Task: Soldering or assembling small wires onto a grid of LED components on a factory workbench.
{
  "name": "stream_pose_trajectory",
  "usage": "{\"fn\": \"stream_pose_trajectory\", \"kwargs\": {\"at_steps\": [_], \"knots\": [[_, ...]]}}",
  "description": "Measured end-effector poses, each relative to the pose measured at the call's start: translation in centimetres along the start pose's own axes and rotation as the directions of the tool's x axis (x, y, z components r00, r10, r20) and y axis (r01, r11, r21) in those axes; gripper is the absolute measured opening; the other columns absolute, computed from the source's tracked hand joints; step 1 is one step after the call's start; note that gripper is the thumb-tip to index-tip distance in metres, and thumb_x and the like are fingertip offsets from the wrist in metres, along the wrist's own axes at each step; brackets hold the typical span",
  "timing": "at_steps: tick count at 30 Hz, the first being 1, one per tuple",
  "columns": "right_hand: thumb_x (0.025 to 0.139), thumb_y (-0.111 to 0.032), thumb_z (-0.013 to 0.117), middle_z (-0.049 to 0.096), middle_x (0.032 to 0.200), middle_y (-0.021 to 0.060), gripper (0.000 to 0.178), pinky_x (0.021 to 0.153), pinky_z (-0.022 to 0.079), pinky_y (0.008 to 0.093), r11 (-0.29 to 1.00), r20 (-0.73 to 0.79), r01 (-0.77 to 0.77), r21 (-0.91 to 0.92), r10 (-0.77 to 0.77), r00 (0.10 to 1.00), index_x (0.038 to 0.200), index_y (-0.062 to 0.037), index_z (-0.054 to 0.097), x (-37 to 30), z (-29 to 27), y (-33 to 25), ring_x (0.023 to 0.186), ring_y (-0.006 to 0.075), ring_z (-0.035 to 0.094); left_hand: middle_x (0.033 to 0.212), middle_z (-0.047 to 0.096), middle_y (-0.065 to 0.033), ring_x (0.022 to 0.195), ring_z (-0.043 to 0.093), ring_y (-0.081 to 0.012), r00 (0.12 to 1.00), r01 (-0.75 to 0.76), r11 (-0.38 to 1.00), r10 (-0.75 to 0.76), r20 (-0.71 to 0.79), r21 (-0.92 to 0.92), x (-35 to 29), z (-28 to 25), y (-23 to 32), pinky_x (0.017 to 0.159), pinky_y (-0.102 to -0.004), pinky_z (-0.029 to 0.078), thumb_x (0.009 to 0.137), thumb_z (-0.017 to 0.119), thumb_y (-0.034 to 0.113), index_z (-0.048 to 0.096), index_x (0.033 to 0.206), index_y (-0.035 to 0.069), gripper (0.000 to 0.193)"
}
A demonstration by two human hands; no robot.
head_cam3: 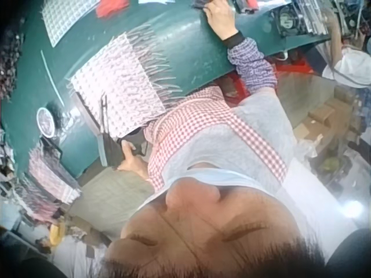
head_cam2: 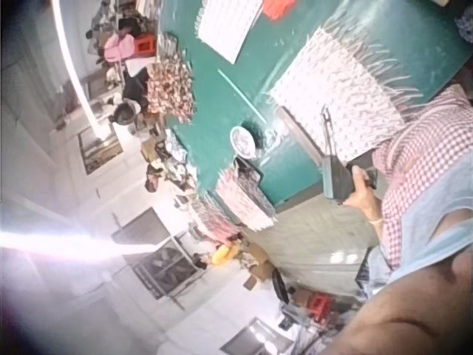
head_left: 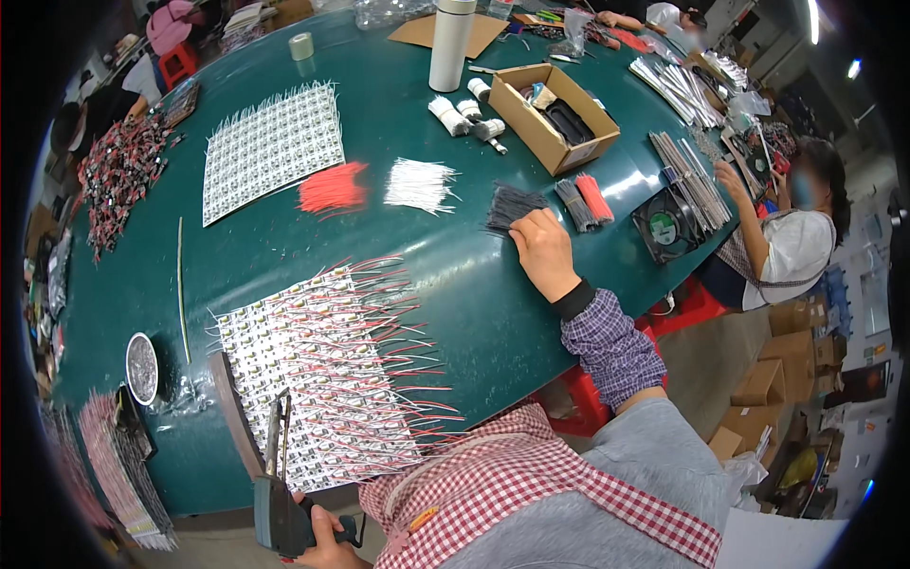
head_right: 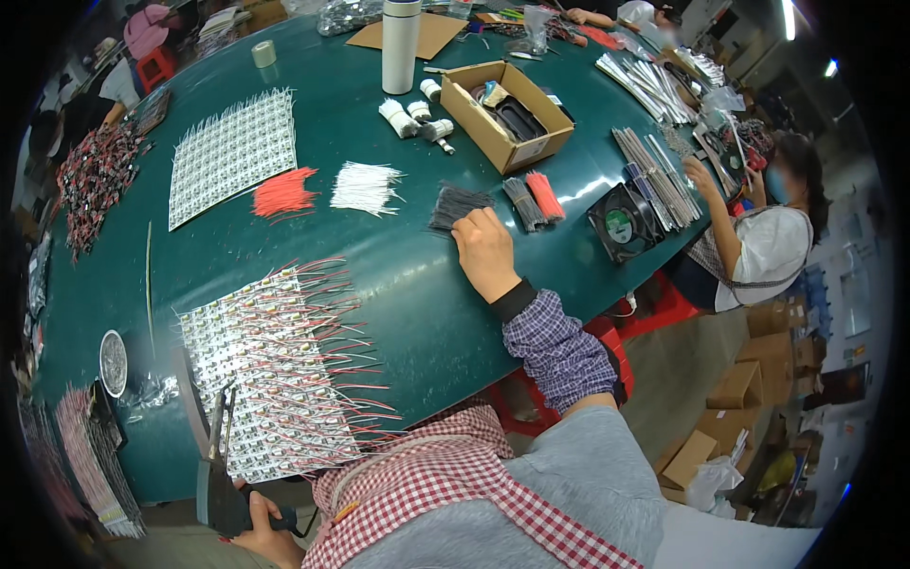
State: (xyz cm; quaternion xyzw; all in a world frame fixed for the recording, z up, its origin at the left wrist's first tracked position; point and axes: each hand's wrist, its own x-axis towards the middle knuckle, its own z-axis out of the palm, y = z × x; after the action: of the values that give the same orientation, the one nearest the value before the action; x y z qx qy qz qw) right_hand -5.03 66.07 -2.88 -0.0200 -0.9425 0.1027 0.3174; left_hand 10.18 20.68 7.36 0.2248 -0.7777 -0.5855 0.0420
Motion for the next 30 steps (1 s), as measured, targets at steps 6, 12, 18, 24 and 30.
{"fn": "stream_pose_trajectory", "kwargs": {"at_steps": [6, 12, 18, 24, 30], "knots": [[0.08, 0.001, 0.072, 0.063, 0.086, 0.009, 0.009, 0.076, 0.052, 0.0393, 1.0, -0.017, -0.015, 0.019, 0.015, 1.0, 0.088, -0.0025, 0.07, 0.4, -0.6, -0.7, 0.087, 0.0291, 0.061, 0.088, 0.062, -0.0076, 0.071, 0.053, -0.0152, 0.999, -0.013, 1.0, 0.013, 0.029, -0.02, 0.6, 0.3, 0.4, 0.066, -0.034, 0.047, 0.094, 0.068, 0.014, 0.049, 0.143, -0.004, 0.056], [0.08, 0.004, 0.07, 0.063, 0.087, 0.0099, 0.012, 0.076, 0.052, 0.0391, 0.996, 0.0, -0.008, 0.086, 0.008, 1.0, 0.091, -0.0007, 0.07, 0.7, -1.2, -0.7, 0.087, 0.0297, 0.061, 0.092, 0.064, -0.0103, 0.072, 0.054, -0.0158, 0.999, -0.027, 0.999, 0.029, 0.032, -0.037, 1.8, 0.4, -0.1, 0.068, -0.0341, 0.048, 0.094, 0.069, 0.015, 0.043, 0.148, -0.003, 0.062], [0.079, 0.009, 0.064, 0.06, 0.094, 0.0105, 0.021, 0.077, 0.052, 0.0406, 0.999, 0.015, 0.022, 0.038, -0.023, 1.0, 0.097, -0.0006, 0.067, 1.3, -1.8, -0.7, 0.091, 0.0302, 0.06, 0.097, 0.066, -0.0131, 0.073, 0.056, -0.0164, 0.998, -0.019, 0.998, 0.023, 0.061, -0.056, 2.4, 0.3, -0.5, 0.07, -0.0341, 0.049, 0.094, 0.07, 0.016, 0.038, 0.153, -0.003, 0.069], [0.077, 0.008, 0.061, 0.059, 0.097, 0.0121, 0.026, 0.076, 0.052, 0.0399, 0.966, 0.316, 0.257, 0.007, -0.246, 0.916, 0.101, -0.001, 0.059, 5.2, -4.9, -3.8, 0.091, 0.0304, 0.06, 0.101, 0.068, -0.0165, 0.067, 0.054, -0.0153, 0.998, -0.05, 0.994, 0.053, 0.021, -0.102, 3.0, 0.1, -1.3, 0.063, -0.0319, 0.046, 0.092, 0.069, 0.01, 0.042, 0.144, -0.005, 0.061], [0.073, -0.004, 0.068, 0.063, 0.081, 0.0124, 0.007, 0.07, 0.055, 0.0383, 0.804, 0.595, 0.592, -0.06, -0.447, 0.668, 0.077, -0.0042, 0.063, 8.6, -3.0, -8.0, 0.084, 0.0286, 0.065, 0.107, 0.068, -0.0207, 0.055, 0.048, -0.0124, 0.976, -0.203, 0.94, 0.172, -0.135, -0.274, 4.0, 0.5, -2.7, 0.047, -0.0275, 0.037, 0.087, 0.066, -0.003, 0.056, 0.122, -0.011, 0.037]]}}
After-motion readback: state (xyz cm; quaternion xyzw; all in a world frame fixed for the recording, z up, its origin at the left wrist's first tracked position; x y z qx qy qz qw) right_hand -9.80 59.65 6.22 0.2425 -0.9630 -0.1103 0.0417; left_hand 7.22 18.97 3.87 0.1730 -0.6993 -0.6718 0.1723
